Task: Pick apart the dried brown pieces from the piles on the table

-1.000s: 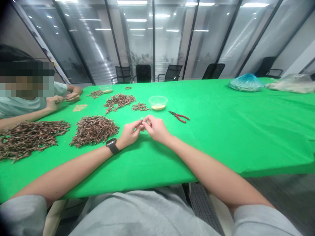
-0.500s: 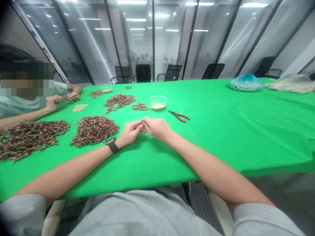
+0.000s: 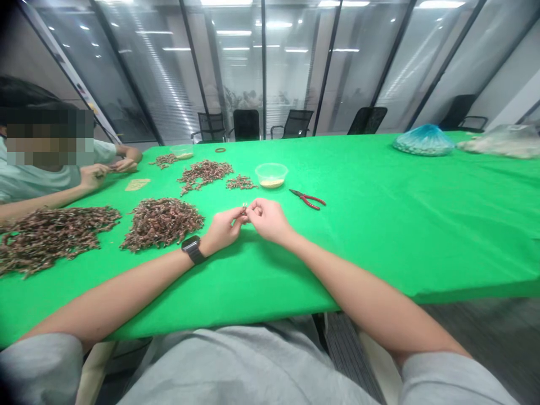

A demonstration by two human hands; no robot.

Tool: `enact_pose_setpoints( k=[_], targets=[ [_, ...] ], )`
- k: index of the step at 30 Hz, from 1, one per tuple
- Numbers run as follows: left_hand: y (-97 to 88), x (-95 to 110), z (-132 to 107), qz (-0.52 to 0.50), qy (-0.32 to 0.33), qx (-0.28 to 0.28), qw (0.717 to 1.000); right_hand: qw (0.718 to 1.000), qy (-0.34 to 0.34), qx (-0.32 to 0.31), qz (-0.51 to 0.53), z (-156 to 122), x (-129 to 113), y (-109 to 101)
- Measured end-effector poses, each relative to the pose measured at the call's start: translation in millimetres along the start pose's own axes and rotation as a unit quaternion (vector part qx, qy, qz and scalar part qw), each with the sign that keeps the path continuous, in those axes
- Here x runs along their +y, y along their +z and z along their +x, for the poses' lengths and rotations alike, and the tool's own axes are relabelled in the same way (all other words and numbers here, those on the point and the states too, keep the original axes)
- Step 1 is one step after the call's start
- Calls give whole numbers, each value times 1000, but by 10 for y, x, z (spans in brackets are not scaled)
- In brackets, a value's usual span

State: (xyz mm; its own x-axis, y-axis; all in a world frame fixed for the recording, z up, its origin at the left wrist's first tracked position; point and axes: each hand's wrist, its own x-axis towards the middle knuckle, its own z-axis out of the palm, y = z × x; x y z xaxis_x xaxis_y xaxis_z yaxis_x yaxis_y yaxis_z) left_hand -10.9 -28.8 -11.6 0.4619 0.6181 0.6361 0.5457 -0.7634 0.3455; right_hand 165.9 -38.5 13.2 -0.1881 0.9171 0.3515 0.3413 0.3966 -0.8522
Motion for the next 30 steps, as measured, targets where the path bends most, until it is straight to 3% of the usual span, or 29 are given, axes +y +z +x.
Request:
enact_pose_setpoints(
  k=[3, 6, 9, 11, 13, 16, 18, 20, 30],
  targets=[
    [7, -38, -6, 48, 42, -1, 998, 992, 102, -28, 71, 12, -47, -27],
    [18, -76, -12, 85, 85, -1, 993, 963, 199, -82, 159, 17, -103, -93],
    [23, -81, -8, 93, 93, -1, 991, 923, 251, -136, 258, 28, -123, -148],
    [21, -64, 1, 66, 70, 3, 995, 918, 250, -143, 272, 37, -107, -151],
    [15, -40, 12, 20, 24, 3, 999, 948, 205, -112, 217, 41, -73, -131],
    [6, -12, 25, -46, -35, -3, 998, 999, 25, -18, 37, 39, -8, -108],
    [-1, -1, 30, -79, -49, -7, 996, 992, -107, 5, -69, 38, 39, -120],
    [-6, 7, 31, -111, -52, -10, 992, 976, -176, 2, -128, 43, 81, -151],
    [-16, 22, 23, -197, -60, -16, 978, 951, -236, -39, -196, 52, 117, -210]
  ],
)
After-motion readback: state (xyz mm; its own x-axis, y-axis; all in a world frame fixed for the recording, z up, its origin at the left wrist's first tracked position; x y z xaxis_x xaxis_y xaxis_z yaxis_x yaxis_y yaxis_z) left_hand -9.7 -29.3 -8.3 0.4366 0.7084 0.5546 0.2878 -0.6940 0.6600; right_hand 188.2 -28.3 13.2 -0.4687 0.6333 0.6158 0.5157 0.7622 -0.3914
